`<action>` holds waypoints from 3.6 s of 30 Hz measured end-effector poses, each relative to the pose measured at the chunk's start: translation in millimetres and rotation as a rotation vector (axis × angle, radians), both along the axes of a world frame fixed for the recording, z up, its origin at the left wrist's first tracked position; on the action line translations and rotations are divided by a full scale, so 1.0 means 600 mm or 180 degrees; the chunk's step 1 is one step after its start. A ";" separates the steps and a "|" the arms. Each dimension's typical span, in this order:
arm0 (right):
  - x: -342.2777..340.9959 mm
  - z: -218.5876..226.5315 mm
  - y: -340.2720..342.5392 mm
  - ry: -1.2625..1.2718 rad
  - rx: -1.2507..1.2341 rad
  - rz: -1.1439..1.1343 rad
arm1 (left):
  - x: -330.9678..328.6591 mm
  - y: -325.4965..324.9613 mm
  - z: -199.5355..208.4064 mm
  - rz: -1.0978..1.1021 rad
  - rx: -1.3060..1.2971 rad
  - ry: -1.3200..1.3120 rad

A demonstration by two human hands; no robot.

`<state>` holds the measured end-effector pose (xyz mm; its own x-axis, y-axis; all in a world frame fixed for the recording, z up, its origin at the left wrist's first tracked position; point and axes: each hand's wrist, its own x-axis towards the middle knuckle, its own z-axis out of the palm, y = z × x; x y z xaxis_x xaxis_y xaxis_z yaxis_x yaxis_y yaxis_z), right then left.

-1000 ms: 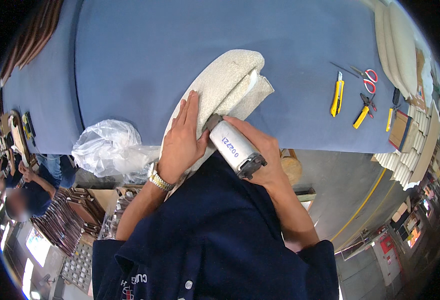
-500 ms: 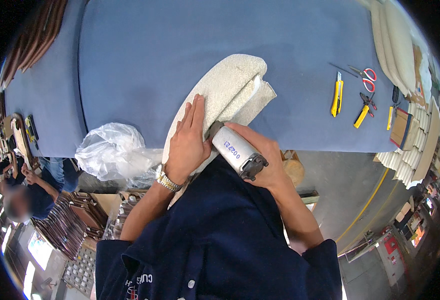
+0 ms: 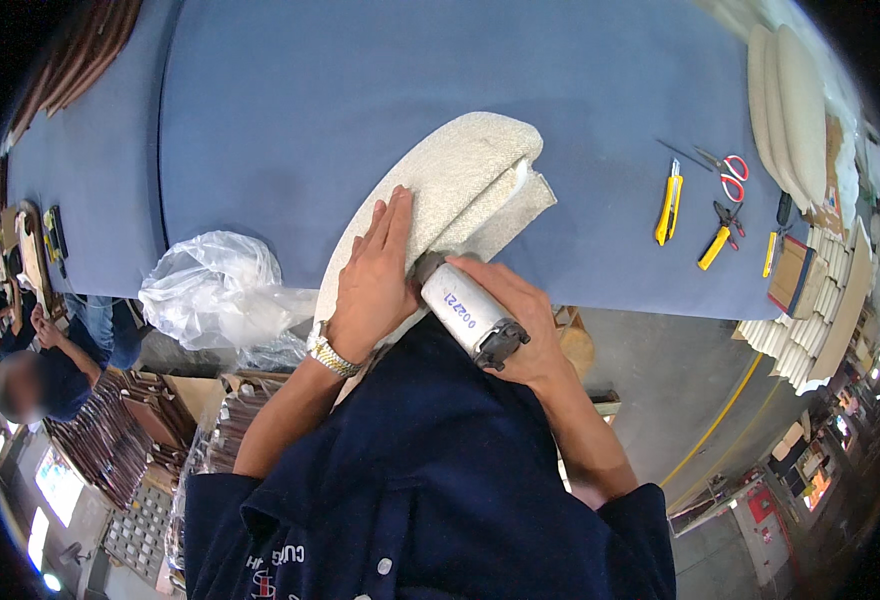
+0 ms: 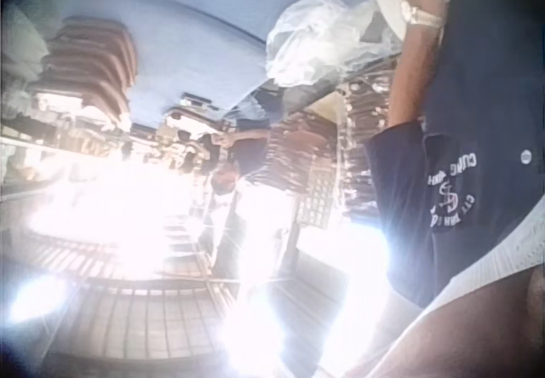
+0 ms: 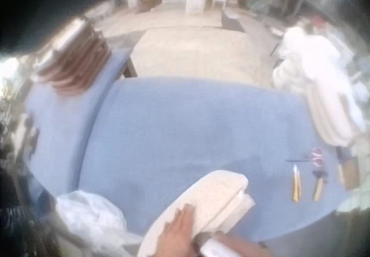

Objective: The person folds and staples a white fabric cover onto a foam cushion using a staple gun, then trims excess fabric with a utility knife. The person stacks the finished cushion with others and repeats the process on a second cushion.

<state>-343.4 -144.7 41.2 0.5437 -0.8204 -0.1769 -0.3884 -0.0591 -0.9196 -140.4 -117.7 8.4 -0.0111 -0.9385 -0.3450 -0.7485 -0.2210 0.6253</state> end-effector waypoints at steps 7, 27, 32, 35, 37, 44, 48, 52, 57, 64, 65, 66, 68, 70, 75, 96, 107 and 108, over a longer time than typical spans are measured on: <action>0.025 -0.006 0.015 -0.0129 -0.0189 -0.0343 | 0.015 -0.017 0.008 -0.0256 -0.0079 -0.0235; -0.068 -0.010 -0.090 0.0039 0.0302 -0.0852 | 0.008 -0.122 -0.084 -0.0267 0.0393 0.1585; -0.067 -0.023 -0.102 -0.0118 -0.0082 -0.0648 | -0.016 -0.099 -0.021 -0.0473 0.0008 0.0926; -0.063 -0.028 -0.103 -0.0243 -0.0181 -0.0684 | -0.030 -0.098 -0.003 -0.0392 -0.0027 0.0543; -0.066 -0.025 -0.101 -0.0275 -0.0233 -0.0632 | -0.034 -0.101 0.006 -0.0332 0.0036 0.0349; -0.083 -0.026 -0.105 -0.0176 -0.0391 -0.0214 | -0.038 -0.095 -0.008 -0.0335 -0.0210 0.0279; -0.080 -0.018 -0.121 -0.0186 -0.0286 -0.0137 | -0.046 -0.094 0.003 -0.0269 -0.0087 0.0179; -0.086 -0.023 -0.120 -0.0277 0.0000 -0.0133 | -0.058 -0.096 0.000 -0.0266 -0.0139 0.0067; -0.082 -0.032 -0.107 -0.0305 -0.0391 -0.0253 | -0.051 -0.094 -0.007 -0.0263 -0.0198 0.0151; -0.077 -0.009 -0.107 -0.0154 -0.0124 -0.0040 | -0.046 -0.091 -0.008 -0.0281 -0.0132 0.0268; -0.074 -0.012 -0.108 -0.0143 -0.0223 -0.0050 | -0.047 -0.091 -0.008 -0.0291 -0.0123 0.0254; -0.073 -0.013 -0.105 -0.0135 -0.0303 -0.0057 | -0.050 -0.091 -0.007 -0.0288 -0.0137 0.0235; -0.070 -0.016 -0.101 -0.0082 -0.0020 -0.0168 | -0.052 -0.093 -0.008 -0.0284 -0.0169 0.0198; -0.068 -0.018 -0.102 -0.0094 -0.0082 -0.0185 | -0.049 -0.095 -0.010 -0.0299 -0.0184 0.0207; -0.071 -0.021 -0.092 -0.0169 -0.0533 -0.0056 | -0.040 -0.094 -0.004 -0.0306 -0.0176 0.0262; -0.058 0.001 -0.075 -0.0014 -0.0011 0.0011 | -0.039 -0.096 -0.003 0.0062 -0.0006 0.0451; -0.059 0.042 -0.119 0.0197 0.0713 0.0386 | -0.038 -0.098 -0.005 0.0022 0.0185 0.0527; -0.058 0.046 -0.122 0.0170 0.0820 0.0417 | -0.037 -0.098 -0.004 0.0004 0.0202 0.0527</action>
